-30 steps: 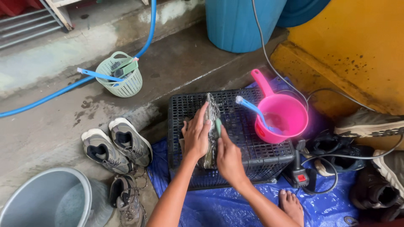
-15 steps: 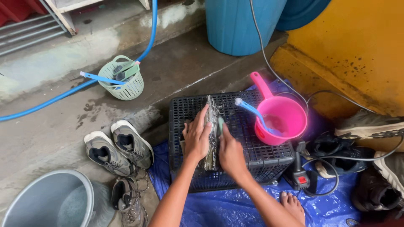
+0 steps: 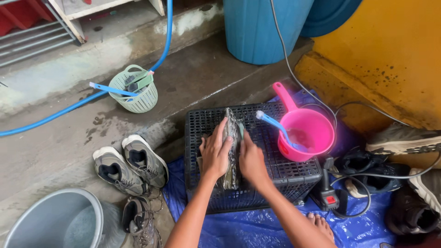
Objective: The person scrubs a gray shoe with a green brush while it rests on a black crate. They repeatedly dip the brush into a pink bucket of water to wet it and continue scrubbing the shoe's surface.
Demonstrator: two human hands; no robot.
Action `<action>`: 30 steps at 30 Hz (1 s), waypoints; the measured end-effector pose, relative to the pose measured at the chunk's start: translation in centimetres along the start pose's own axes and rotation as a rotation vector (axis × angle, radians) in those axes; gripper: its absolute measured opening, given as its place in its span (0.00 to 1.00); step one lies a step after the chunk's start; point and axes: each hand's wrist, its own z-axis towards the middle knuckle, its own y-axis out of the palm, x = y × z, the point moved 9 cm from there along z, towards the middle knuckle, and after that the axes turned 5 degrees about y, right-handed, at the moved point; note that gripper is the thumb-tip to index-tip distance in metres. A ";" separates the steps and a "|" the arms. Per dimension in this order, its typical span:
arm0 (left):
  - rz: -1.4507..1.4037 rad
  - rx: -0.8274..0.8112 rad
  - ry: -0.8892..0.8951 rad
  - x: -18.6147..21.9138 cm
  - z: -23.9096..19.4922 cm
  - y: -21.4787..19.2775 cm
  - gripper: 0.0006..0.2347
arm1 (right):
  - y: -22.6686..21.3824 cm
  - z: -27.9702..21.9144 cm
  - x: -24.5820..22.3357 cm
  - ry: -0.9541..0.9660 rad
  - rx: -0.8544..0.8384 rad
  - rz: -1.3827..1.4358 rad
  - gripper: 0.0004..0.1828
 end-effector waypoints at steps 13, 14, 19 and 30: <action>-0.014 0.026 0.027 -0.2 0.0 0.0 0.28 | 0.7 4.5 0.5 -0.057 0.058 -0.050 0.31; -0.009 0.021 0.018 -0.1 0.0 0.1 0.28 | 0.4 2.5 0.5 -0.031 0.046 -0.058 0.31; -0.017 0.011 -0.005 -0.4 0.0 0.1 0.27 | -0.8 -5.3 -1.6 0.054 -0.019 0.006 0.32; 0.003 0.007 0.000 -0.2 0.0 0.0 0.29 | 1.8 8.3 2.2 -0.060 0.045 -0.051 0.30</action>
